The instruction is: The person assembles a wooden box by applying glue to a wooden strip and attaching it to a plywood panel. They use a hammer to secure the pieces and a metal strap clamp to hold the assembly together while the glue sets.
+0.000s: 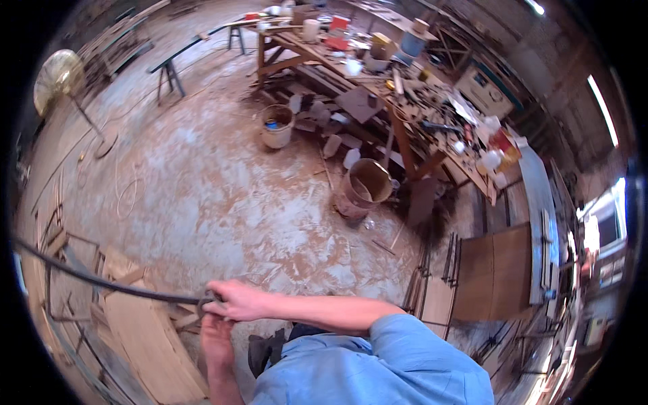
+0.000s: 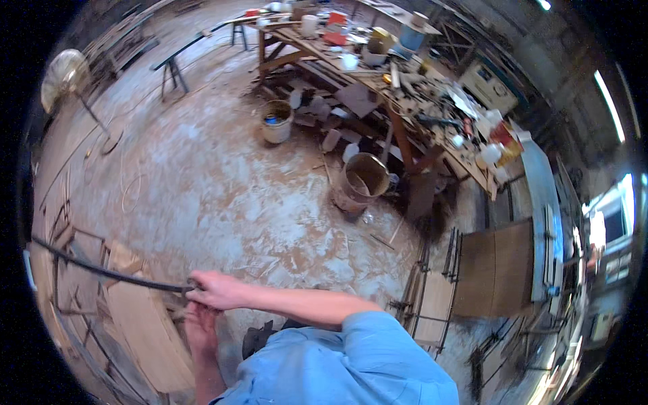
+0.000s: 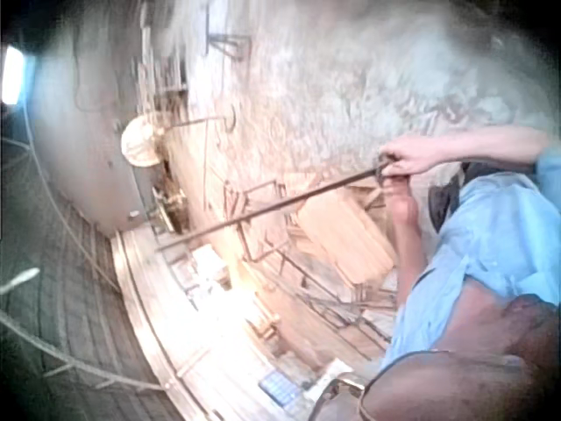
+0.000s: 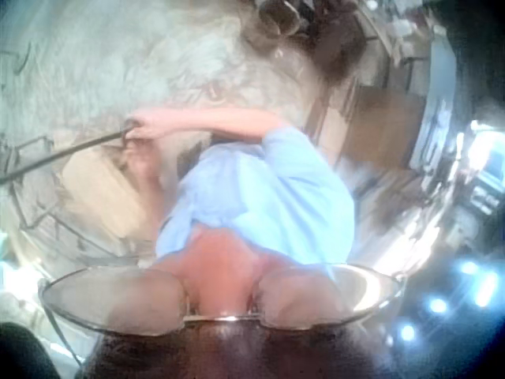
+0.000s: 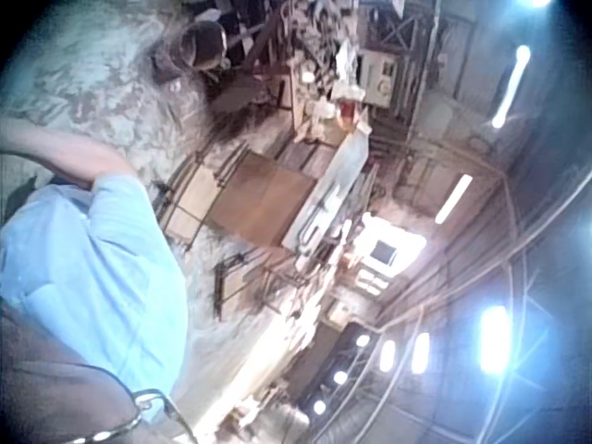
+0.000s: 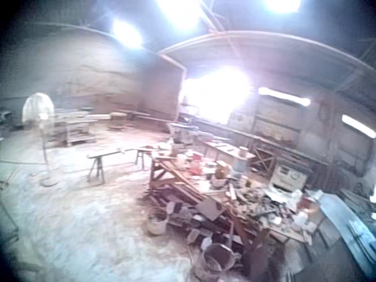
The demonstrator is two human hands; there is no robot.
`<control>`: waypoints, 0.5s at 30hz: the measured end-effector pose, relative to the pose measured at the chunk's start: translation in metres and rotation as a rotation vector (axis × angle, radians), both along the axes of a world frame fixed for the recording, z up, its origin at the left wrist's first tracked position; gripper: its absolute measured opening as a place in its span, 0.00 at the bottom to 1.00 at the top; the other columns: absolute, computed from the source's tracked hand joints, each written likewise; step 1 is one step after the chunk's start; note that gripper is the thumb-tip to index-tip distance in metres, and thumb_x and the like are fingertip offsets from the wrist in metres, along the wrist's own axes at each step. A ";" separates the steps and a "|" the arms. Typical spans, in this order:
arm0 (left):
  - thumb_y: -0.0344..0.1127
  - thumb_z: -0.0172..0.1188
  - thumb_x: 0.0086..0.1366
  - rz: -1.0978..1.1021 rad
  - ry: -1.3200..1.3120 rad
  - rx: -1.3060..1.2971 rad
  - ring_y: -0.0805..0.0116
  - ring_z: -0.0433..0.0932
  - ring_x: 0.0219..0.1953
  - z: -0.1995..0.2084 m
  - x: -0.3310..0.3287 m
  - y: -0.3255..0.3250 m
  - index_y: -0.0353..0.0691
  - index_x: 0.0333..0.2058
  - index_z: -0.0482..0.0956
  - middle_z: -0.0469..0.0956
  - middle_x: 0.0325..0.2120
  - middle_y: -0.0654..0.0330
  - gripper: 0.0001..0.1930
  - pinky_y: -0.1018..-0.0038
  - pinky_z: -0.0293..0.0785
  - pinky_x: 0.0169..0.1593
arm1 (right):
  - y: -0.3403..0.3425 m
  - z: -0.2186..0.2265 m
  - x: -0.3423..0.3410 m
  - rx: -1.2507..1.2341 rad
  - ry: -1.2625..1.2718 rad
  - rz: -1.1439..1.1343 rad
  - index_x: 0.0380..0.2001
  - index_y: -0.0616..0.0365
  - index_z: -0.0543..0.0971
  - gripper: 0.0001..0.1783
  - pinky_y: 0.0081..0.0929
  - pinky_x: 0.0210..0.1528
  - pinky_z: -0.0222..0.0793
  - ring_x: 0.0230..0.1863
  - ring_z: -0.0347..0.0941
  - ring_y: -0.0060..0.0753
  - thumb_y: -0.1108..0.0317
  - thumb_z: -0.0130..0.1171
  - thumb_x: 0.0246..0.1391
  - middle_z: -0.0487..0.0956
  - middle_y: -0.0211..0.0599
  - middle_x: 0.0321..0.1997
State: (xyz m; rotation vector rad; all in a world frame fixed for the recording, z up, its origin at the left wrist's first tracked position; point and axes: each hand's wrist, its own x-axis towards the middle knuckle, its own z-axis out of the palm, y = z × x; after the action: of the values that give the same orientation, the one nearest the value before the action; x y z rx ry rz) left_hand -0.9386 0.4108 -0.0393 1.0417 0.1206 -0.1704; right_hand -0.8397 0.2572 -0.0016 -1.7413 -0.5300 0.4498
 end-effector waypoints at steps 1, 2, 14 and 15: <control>0.62 0.48 0.65 0.029 -0.030 -0.073 0.61 0.63 0.61 -0.013 0.012 -0.001 0.35 0.60 0.60 0.63 0.60 0.55 0.37 0.63 0.65 0.60 | -0.007 0.005 0.005 0.067 -0.021 0.003 0.35 0.64 0.70 0.19 0.45 0.32 0.66 0.31 0.72 0.58 0.57 0.58 0.56 0.75 0.54 0.28; 0.65 0.44 0.65 0.024 -0.053 -0.054 0.62 0.62 0.62 -0.017 0.022 -0.002 0.37 0.60 0.60 0.63 0.60 0.56 0.38 0.61 0.58 0.64 | -0.013 0.010 0.012 0.130 -0.046 0.003 0.35 0.64 0.70 0.18 0.44 0.30 0.65 0.30 0.71 0.58 0.58 0.58 0.56 0.75 0.54 0.27; 0.51 0.44 0.72 0.135 -0.243 -0.353 0.65 0.66 0.59 0.018 0.179 -0.034 0.39 0.54 0.70 0.70 0.55 0.59 0.23 0.66 0.59 0.63 | -0.044 0.042 0.148 0.230 -0.603 -0.137 0.29 0.62 0.75 0.10 0.43 0.39 0.70 0.41 0.73 0.50 0.69 0.60 0.42 0.75 0.43 0.42; 0.50 0.43 0.72 0.002 -0.350 -0.400 0.65 0.67 0.58 0.020 0.194 -0.036 0.37 0.55 0.69 0.70 0.55 0.59 0.24 0.66 0.60 0.62 | -0.052 0.046 0.159 0.219 -0.585 -0.122 0.30 0.61 0.76 0.10 0.42 0.39 0.69 0.41 0.73 0.50 0.69 0.60 0.42 0.75 0.42 0.41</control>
State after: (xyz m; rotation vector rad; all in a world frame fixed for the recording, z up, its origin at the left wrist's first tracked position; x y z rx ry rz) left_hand -0.7441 0.3746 -0.0189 0.6586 -0.2232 -0.0062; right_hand -0.6809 0.2056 0.0443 -1.6687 -0.8445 -0.2131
